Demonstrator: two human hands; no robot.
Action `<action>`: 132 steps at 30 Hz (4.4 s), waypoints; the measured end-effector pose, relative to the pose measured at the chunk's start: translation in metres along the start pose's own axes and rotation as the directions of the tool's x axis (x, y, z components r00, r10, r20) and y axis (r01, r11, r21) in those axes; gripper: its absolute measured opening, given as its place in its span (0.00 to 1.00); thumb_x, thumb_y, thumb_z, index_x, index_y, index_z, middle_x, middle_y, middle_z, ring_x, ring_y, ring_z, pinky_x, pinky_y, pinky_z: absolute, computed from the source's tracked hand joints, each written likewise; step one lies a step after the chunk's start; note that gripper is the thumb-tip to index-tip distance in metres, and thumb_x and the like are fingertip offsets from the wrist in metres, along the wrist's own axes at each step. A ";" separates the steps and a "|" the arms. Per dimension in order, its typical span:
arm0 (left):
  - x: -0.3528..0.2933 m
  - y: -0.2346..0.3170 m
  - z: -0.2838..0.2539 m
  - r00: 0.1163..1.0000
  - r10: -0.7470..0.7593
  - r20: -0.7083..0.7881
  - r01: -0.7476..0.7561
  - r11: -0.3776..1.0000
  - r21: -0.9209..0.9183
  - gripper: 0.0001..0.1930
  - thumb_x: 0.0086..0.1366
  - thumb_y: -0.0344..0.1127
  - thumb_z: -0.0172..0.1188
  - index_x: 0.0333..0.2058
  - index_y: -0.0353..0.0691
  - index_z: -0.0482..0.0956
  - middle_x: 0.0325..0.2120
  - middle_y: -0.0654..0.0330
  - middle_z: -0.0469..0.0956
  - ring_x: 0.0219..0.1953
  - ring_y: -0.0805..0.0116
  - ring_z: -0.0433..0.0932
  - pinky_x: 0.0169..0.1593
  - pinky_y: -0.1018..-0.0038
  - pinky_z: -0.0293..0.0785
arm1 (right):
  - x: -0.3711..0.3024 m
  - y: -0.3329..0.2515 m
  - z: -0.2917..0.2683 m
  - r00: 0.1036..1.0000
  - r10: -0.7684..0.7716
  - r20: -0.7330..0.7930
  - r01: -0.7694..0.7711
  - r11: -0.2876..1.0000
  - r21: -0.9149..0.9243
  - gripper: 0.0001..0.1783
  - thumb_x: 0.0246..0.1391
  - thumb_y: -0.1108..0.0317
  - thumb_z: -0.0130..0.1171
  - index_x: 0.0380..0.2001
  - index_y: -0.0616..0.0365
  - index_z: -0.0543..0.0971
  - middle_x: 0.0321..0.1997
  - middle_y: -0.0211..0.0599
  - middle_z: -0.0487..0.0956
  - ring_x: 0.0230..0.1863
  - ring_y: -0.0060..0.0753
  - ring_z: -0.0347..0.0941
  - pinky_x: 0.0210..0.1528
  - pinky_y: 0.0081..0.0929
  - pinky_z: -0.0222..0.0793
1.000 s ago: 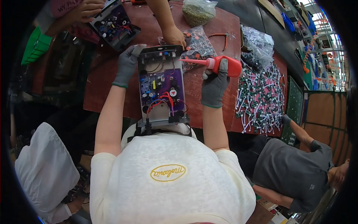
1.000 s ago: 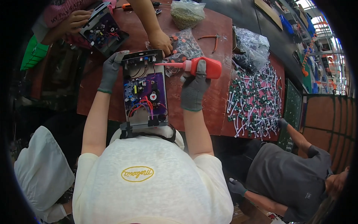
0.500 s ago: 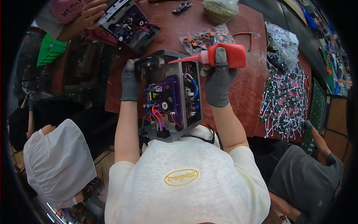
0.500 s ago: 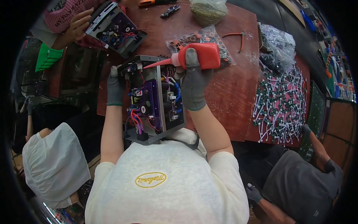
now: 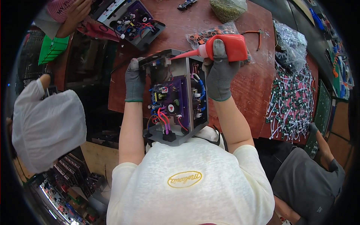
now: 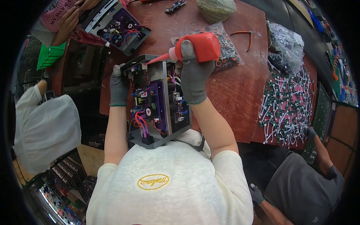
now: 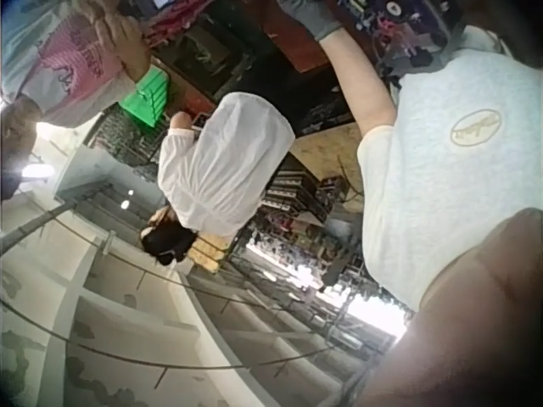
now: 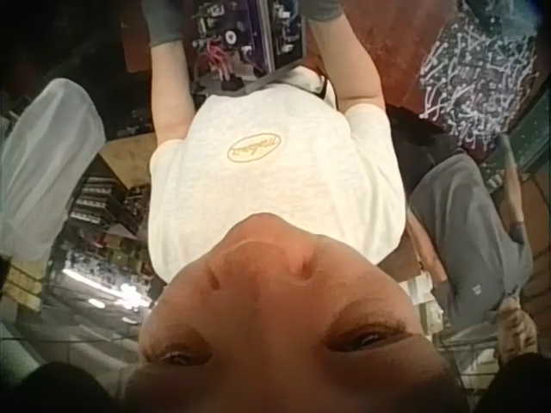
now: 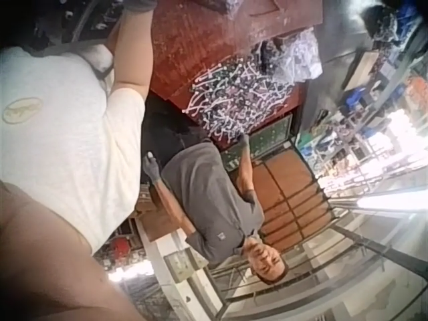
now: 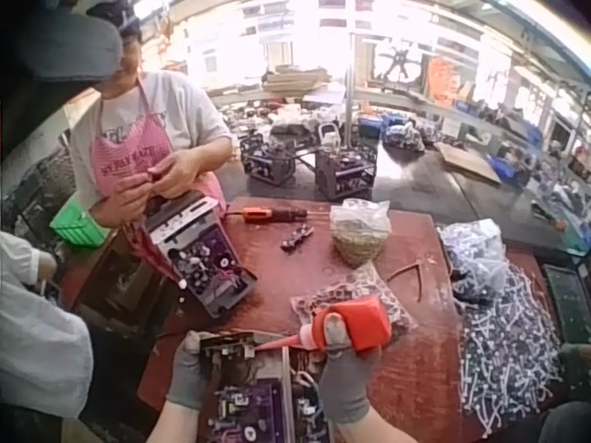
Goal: The person is assembling an electronic unit, connecting wires and applying adhesive sealant from a bottle.
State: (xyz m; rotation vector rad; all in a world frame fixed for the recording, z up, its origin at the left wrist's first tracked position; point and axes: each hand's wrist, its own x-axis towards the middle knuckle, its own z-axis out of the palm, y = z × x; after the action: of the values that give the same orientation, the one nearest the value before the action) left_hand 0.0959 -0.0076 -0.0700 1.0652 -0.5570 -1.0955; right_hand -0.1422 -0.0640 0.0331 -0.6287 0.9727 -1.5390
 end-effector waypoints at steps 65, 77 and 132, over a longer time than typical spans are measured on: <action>0.003 -0.005 -0.016 0.994 -0.090 0.067 0.094 0.994 -0.058 0.26 0.63 0.59 0.53 0.41 0.40 0.76 0.39 0.60 0.78 0.46 0.66 0.75 0.53 0.70 0.68 | -0.013 0.012 -0.021 0.997 0.071 -0.001 -0.070 0.984 0.167 0.14 0.53 0.59 0.65 0.35 0.58 0.75 0.24 0.30 0.76 0.19 0.20 0.71 0.19 0.18 0.68; 0.004 -0.006 -0.030 0.990 -0.137 0.014 0.138 0.976 -0.166 0.24 0.65 0.55 0.54 0.45 0.38 0.73 0.45 0.57 0.76 0.50 0.62 0.72 0.58 0.64 0.65 | -0.017 0.037 -0.018 0.996 0.041 0.074 -0.053 0.986 0.156 0.15 0.54 0.60 0.64 0.37 0.60 0.75 0.25 0.33 0.77 0.20 0.24 0.73 0.20 0.20 0.69; 0.009 0.013 0.070 0.953 0.091 0.289 -0.218 0.870 0.443 0.08 0.63 0.36 0.63 0.36 0.38 0.82 0.28 0.73 0.77 0.31 0.86 0.69 0.35 0.85 0.66 | -0.081 -0.116 -0.112 0.350 0.270 0.897 0.842 0.329 -0.427 0.18 0.48 0.58 0.64 0.42 0.51 0.77 0.42 0.34 0.76 0.46 0.40 0.70 0.49 0.35 0.66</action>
State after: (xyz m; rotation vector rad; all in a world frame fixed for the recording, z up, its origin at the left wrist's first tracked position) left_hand 0.0486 -0.0432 -0.0302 1.2747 -1.1478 -0.9826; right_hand -0.2793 0.0415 0.0834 -2.4358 0.6672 -0.4838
